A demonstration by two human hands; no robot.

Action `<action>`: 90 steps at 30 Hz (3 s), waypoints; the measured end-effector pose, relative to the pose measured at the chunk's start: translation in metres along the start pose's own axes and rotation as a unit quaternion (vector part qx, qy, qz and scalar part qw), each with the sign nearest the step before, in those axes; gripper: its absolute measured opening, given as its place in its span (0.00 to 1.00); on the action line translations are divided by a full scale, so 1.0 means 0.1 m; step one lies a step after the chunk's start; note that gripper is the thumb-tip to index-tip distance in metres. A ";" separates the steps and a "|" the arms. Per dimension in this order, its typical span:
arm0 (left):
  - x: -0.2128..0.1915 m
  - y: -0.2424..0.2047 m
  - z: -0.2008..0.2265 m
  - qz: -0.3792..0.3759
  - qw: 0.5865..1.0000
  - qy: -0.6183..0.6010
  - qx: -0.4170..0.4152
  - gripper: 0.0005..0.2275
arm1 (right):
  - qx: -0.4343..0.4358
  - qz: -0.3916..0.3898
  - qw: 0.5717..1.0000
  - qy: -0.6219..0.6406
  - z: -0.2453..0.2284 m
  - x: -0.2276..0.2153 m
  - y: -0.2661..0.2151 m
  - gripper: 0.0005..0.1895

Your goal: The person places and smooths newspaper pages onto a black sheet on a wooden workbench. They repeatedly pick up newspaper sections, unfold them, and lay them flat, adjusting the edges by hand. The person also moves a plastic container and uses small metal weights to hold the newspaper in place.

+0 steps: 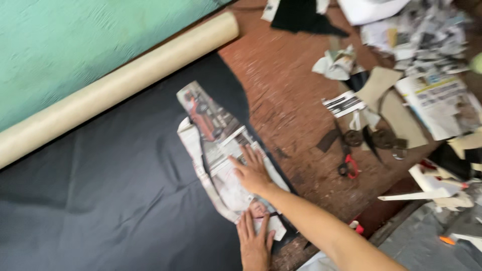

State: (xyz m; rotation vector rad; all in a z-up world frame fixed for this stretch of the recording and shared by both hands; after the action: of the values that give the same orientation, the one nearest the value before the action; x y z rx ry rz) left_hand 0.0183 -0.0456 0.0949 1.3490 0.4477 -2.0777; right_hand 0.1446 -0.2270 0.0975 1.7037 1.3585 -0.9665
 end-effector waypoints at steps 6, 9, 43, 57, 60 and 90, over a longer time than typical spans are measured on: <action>0.28 -0.10 -0.13 0.000 1.000 0.002 -0.021 0.27 | 0.030 -0.093 0.994 0.040 -0.07 -0.13 0.07 0.31; 0.50 -0.11 -0.28 -0.015 1.000 0.011 -0.019 0.29 | 0.030 -0.076 0.991 0.108 -0.06 -0.37 0.02 0.31; 1.67 1.38 1.82 0.164 0.981 -0.058 -0.092 0.16 | 0.235 -0.089 0.872 0.420 4.64 -3.20 -1.66 0.19; 0.44 3.03 3.42 0.134 0.915 -0.346 -0.161 0.10 | 0.187 0.015 0.858 0.479 5.79 -4.00 -1.06 0.19; 0.57 3.56 3.72 0.098 0.888 -0.406 -0.195 0.12 | 0.167 0.042 0.827 0.535 6.11 -4.44 -0.15 0.32; 1.91 6.75 4.47 0.168 0.939 -0.155 -0.258 0.18 | 0.197 -0.230 0.756 0.580 6.71 -5.08 1.72 0.26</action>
State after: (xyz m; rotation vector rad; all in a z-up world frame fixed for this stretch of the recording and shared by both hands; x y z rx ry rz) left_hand 0.0926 -0.8726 0.1424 0.7170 0.5345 -1.6865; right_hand 0.1618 -1.0682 0.2691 2.5201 2.5996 -0.3335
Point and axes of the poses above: each hand's wrist, its own y-axis towards the middle knuckle, its own x-axis out of the palm, z = x × y, the point moved 1 cm from there along y, towards the middle knuckle, and after that the axes turned 10 degrees about -z, right-handed, at the moved point
